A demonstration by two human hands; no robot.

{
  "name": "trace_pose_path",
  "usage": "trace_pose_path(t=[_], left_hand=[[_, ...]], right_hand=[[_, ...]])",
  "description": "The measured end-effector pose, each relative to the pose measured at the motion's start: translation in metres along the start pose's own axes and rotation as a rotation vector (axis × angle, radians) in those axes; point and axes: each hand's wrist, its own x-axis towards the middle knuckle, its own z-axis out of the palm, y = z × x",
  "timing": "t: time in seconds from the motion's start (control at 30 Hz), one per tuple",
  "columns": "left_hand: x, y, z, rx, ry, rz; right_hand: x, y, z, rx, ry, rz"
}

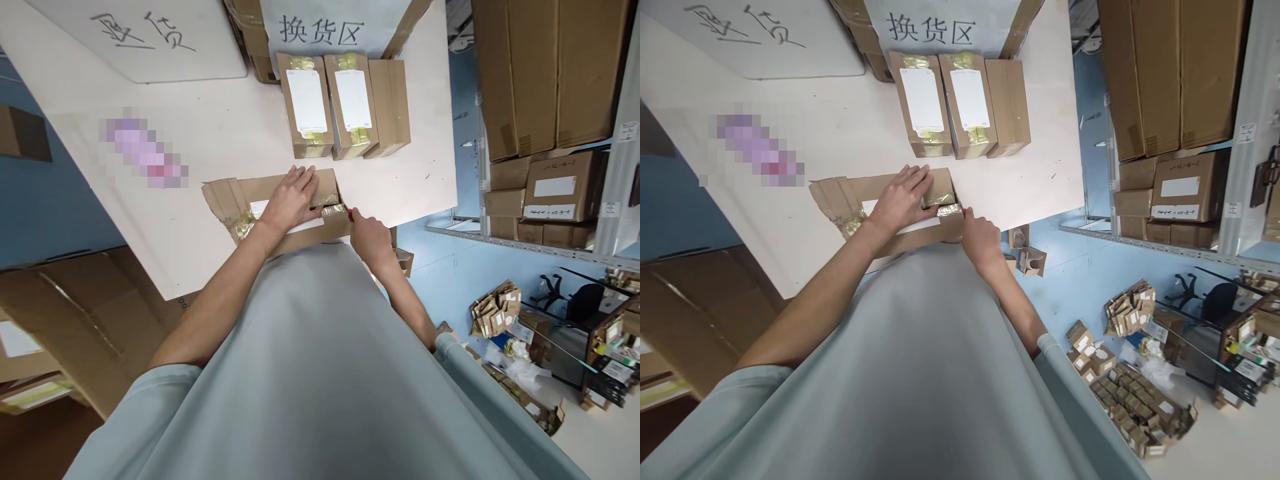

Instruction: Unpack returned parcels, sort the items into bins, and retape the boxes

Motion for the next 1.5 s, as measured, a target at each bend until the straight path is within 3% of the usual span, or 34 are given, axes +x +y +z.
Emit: trace_pose_path(t=[0.23, 0.4, 0.53, 0.63, 0.7, 0.83, 0.93, 1.07, 1.2, 1.33, 1.5], left_hand=[[-0.002, 0.004, 0.003, 0.09, 0.005, -0.003], [-0.003, 0.009, 0.002, 0.111, -0.005, -0.035], [-0.004, 0.013, 0.0, 0.111, -0.02, -0.057], [-0.008, 0.023, -0.002, 0.11, -0.048, -0.062], [-0.012, 0.035, -0.001, 0.115, -0.067, -0.066], [-0.019, 0.06, 0.014, 0.118, -0.096, -0.097], [-0.021, 0.07, 0.027, 0.117, -0.116, -0.13], [-0.023, 0.071, 0.038, 0.126, -0.091, -0.148], [-0.03, 0.073, 0.049, 0.15, -0.028, -0.149], [-0.039, 0.081, 0.052, 0.162, 0.01, -0.164], [-0.035, 0.093, 0.041, 0.18, 0.003, -0.218]], right_hand=[[-0.004, -0.004, 0.001, 0.039, -0.019, 0.041], [0.0, 0.0, 0.023, 0.16, 0.024, 0.052], [0.012, 0.025, 0.058, 0.483, 0.122, -0.022], [0.027, 0.053, 0.084, 0.858, 0.076, -0.188], [0.037, 0.069, 0.097, 0.961, 0.071, -0.288], [0.054, 0.086, 0.11, 0.786, 0.221, -0.373], [0.062, 0.089, 0.119, 0.703, 0.246, -0.416], [0.064, 0.088, 0.141, 0.767, 0.299, -0.454], [0.07, 0.089, 0.163, 0.925, 0.341, -0.364], [0.095, 0.096, 0.166, 0.907, 0.305, -0.272], [0.141, 0.097, 0.156, 0.617, 0.2, -0.208]])
